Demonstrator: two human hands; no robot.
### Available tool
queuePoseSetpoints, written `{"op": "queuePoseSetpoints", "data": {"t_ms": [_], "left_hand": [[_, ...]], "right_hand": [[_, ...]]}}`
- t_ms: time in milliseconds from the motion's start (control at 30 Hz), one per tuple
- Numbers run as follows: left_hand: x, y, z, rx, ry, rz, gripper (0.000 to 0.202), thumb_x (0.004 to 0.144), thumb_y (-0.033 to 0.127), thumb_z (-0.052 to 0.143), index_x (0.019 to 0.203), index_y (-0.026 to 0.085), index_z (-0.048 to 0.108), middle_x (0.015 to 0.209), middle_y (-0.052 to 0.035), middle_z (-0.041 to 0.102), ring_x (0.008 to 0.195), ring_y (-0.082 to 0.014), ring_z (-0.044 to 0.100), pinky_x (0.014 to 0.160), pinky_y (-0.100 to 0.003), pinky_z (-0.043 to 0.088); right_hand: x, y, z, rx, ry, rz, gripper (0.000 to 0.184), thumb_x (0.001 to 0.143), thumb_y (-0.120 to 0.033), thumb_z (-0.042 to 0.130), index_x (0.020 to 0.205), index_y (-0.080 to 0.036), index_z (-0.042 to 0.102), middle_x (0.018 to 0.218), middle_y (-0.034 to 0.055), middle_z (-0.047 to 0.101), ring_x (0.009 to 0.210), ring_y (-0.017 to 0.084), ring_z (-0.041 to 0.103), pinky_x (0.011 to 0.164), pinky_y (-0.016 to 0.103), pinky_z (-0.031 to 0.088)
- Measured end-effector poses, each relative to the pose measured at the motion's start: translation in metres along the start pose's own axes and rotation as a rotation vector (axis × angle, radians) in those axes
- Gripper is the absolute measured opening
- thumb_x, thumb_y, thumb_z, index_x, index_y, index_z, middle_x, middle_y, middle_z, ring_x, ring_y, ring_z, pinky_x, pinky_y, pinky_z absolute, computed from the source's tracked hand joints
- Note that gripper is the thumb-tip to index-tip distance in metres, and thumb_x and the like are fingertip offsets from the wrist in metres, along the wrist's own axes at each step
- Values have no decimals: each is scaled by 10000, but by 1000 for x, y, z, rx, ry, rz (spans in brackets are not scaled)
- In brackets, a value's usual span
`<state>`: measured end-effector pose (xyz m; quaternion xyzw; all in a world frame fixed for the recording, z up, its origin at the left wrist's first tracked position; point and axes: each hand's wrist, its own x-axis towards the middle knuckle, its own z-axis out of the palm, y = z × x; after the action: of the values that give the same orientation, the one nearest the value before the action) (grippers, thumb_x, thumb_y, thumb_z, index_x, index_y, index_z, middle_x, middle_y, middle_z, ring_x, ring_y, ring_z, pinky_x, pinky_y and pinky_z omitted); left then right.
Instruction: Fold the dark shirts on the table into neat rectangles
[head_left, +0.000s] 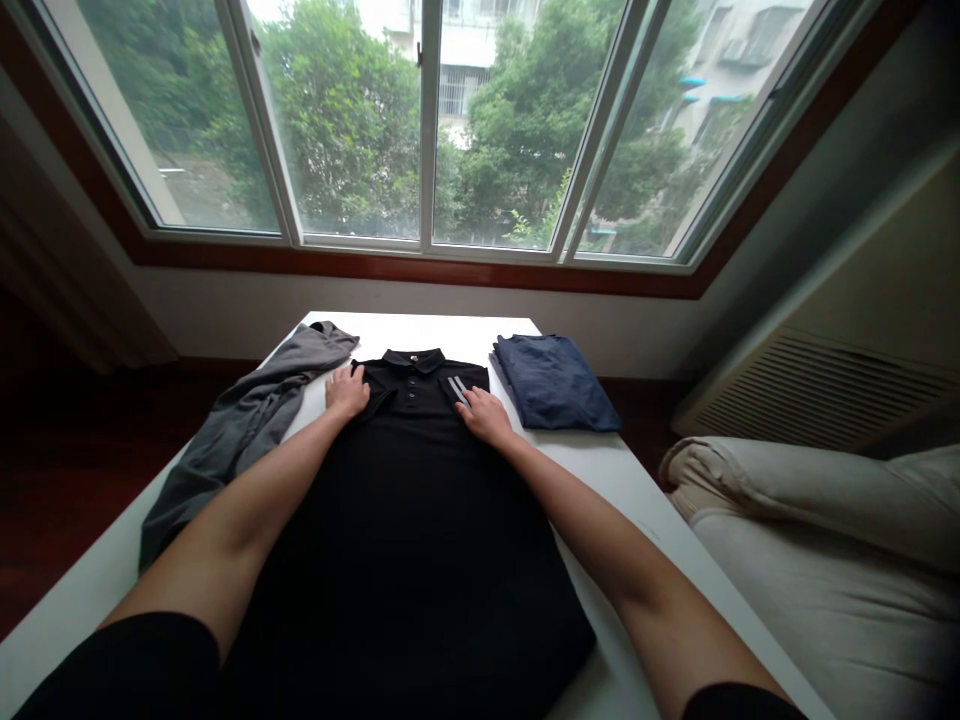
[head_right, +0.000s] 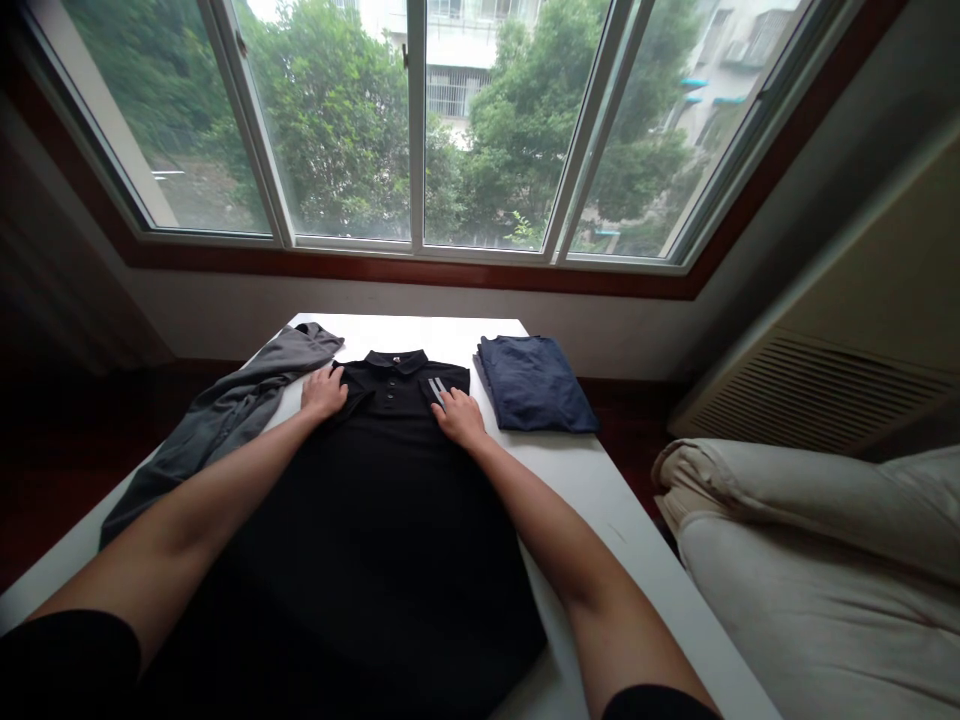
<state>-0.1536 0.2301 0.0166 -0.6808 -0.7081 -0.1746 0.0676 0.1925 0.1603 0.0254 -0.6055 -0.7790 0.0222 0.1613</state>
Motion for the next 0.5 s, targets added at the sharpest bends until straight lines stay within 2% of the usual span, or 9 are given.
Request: {"op": "queuePoseSetpoints", "data": {"t_ms": [100,200,333,500], "left_hand": [[5,14,7,-52,-161,135,550,1022,454,387,1502,232,542,1621,-118,434,1493,-304,368,1231,-460,267],[11,19,14,-63,-270,96,665,1022,579,332,1588,246,433,1693,-112,318,1559,-336,265,1249,-519,205],[23,10,21,-22,-279,-20,778,1007,652,268,1631,195,356,1723,-152,215,1593,-350,177,1265,-523,148],[38,-8,26,-10,-232,-79,817,992,666,270,1633,163,345,1723,-175,196,1598,-358,146,1258,-562,161]], "right_hand": [[28,-13,9,61,9,1,542,1086,-460,388,1532,-175,509,1625,114,410,1509,242,367,1251,342,264],[48,-16,19,81,-29,34,563,1088,-488,384,1566,-202,467,1662,111,348,1546,241,303,1266,373,227],[61,1,24,46,-116,129,663,1059,-597,405,1608,-226,399,1705,129,238,1590,287,175,1281,470,137],[68,21,22,56,-155,154,715,1052,-675,311,1629,-257,362,1728,120,151,1604,278,109,1283,476,102]]}}
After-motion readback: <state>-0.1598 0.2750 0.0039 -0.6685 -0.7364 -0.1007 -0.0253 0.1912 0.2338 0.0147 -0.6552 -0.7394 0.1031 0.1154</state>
